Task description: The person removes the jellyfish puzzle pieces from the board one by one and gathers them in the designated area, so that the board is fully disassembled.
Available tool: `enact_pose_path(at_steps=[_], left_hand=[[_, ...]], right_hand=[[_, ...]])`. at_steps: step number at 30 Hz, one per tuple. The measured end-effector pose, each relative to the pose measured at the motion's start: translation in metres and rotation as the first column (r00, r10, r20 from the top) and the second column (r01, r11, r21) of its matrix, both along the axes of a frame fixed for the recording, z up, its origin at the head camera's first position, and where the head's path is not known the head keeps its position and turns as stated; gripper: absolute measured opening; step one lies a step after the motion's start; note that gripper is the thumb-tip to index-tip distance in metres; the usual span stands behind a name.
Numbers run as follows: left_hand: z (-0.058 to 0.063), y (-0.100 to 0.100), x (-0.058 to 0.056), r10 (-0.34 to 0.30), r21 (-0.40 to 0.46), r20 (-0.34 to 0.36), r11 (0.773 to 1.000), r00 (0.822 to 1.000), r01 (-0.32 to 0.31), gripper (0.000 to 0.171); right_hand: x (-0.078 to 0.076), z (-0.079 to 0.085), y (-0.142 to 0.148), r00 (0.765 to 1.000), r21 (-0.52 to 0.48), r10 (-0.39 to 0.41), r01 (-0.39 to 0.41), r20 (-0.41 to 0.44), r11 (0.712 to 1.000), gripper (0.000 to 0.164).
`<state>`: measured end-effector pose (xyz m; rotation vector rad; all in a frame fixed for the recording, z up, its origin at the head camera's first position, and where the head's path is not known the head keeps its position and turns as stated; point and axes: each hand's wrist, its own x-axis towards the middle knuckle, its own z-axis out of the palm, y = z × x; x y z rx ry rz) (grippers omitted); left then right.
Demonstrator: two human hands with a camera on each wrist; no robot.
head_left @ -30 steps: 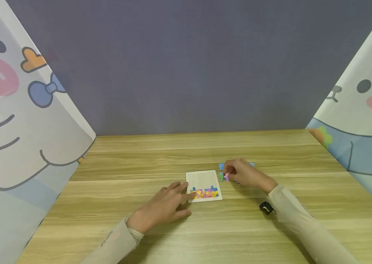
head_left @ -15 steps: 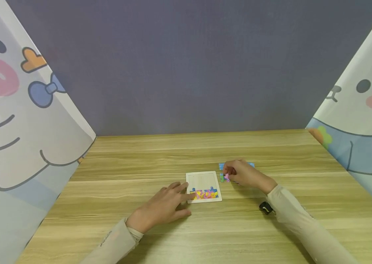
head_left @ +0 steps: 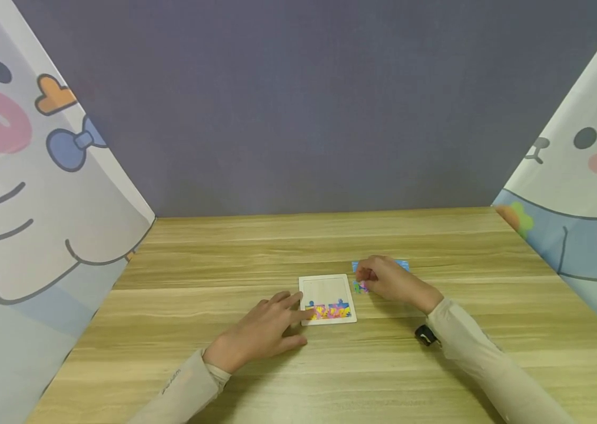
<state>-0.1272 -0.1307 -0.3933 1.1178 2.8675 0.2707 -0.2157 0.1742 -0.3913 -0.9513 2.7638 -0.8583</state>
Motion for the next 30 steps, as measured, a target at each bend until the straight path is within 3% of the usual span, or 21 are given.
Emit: enact_pose_path(at_steps=[8, 13, 21, 30], left_hand=[[0.0, 0.0, -0.001, 0.0, -0.008, -0.006, 1.0, 1.0, 0.0, 0.05], [0.001, 0.001, -0.001, 0.004, -0.009, 0.001, 1.0, 1.0, -0.004, 0.05], [0.001, 0.002, -0.001, 0.0, -0.011, -0.002, 1.0, 1.0, 0.0, 0.051], [0.001, 0.003, 0.001, 0.011, -0.021, 0.016, 1.0, 1.0, -0.011, 0.054]], right_hand=[[0.007, 0.006, -0.011, 0.994, 0.026, 0.019, -0.016, -0.112, 1.0, 0.014], [0.013, 0.009, -0.017, 0.99, -0.003, 0.07, -0.071, -0.122, 0.997, 0.018], [0.024, 0.009, -0.028, 0.984, -0.011, 0.161, -0.162, -0.073, 0.987, 0.012], [0.039, 0.008, -0.041, 0.992, 0.084, 0.123, -0.126, 0.037, 0.988, 0.018]])
